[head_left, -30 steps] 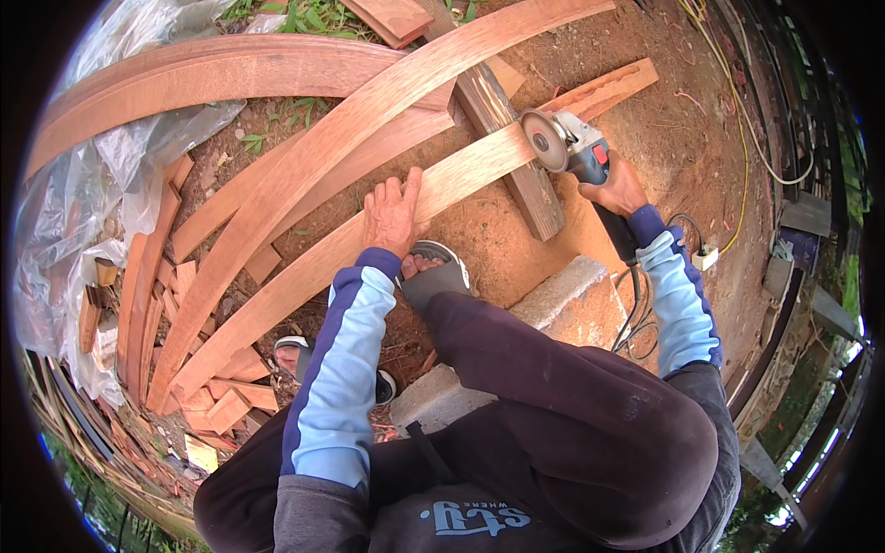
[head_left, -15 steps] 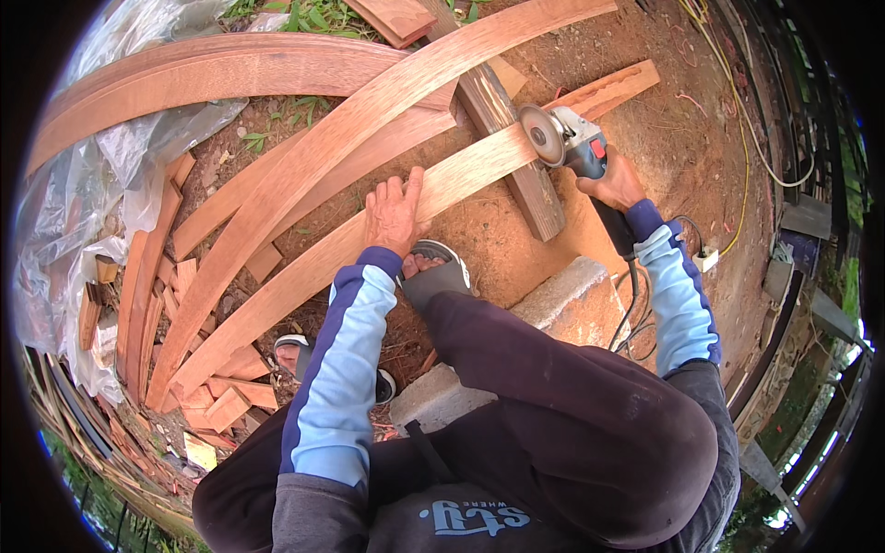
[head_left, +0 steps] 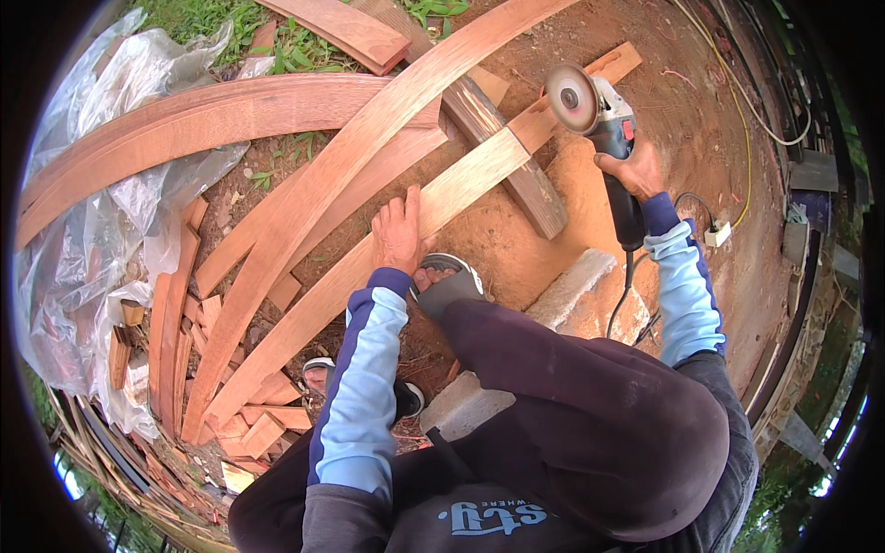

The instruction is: The person uses an angle grinder to cut a wooden plank placed on a support block. After cutting, the person picks up the cut piece and walks toward a wooden structure.

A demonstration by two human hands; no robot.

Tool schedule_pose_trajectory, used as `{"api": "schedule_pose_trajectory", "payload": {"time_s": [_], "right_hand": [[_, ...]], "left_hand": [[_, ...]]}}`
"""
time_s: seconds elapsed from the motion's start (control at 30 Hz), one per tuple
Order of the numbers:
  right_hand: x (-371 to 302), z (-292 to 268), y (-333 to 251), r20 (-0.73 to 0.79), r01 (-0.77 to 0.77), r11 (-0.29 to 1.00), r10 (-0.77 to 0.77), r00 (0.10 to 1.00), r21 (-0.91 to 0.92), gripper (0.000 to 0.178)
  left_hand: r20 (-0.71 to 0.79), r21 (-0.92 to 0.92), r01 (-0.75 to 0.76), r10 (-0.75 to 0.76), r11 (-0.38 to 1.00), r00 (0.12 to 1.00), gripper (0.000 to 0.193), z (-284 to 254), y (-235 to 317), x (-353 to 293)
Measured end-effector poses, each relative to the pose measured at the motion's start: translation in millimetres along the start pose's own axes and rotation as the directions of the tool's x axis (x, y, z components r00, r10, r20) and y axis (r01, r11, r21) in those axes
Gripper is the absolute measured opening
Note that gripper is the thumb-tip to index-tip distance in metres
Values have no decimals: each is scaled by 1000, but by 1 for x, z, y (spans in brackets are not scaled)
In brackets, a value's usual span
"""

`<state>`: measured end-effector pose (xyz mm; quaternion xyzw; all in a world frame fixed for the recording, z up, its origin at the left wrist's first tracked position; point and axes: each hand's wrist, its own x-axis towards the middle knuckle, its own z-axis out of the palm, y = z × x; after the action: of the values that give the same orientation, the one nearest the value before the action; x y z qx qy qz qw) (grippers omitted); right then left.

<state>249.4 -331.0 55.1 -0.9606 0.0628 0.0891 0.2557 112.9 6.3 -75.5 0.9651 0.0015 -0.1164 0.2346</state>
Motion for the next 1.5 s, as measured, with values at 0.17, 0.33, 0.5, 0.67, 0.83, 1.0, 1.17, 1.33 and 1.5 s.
{"api": "schedule_pose_trajectory", "payload": {"time_s": [0.17,0.33,0.5,0.67,0.83,1.0,1.17,1.33,1.5], "right_hand": [[-13,-8,21,-167,-73,931,140,976,357,36],[-31,-17,38,-123,-232,710,410,904,665,34],[-47,-10,55,-154,-160,516,512,845,841,34],[-54,-3,71,-90,-176,404,560,824,898,37],[-58,-8,61,-45,-166,317,564,824,934,38],[-56,-7,61,-19,-121,226,535,845,966,38],[-67,-7,77,36,-115,119,523,851,986,35],[-73,1,85,107,-140,48,416,903,989,33],[-72,3,67,78,-111,62,402,912,992,31]], "left_hand": [[-169,-39,-59,52,997,984,89,-6,13,-4],[-278,-39,-163,146,986,949,78,-1,39,25],[-243,-51,-296,275,954,930,71,-2,94,89],[-92,31,-238,240,971,966,75,5,143,137],[-51,318,-188,214,929,975,79,21,167,159],[-164,252,-176,221,952,961,70,7,174,169],[-118,226,-123,152,966,981,61,-42,177,167],[-42,94,-22,26,995,999,56,-69,107,125],[74,-133,83,-73,988,995,58,-96,78,75]]}}
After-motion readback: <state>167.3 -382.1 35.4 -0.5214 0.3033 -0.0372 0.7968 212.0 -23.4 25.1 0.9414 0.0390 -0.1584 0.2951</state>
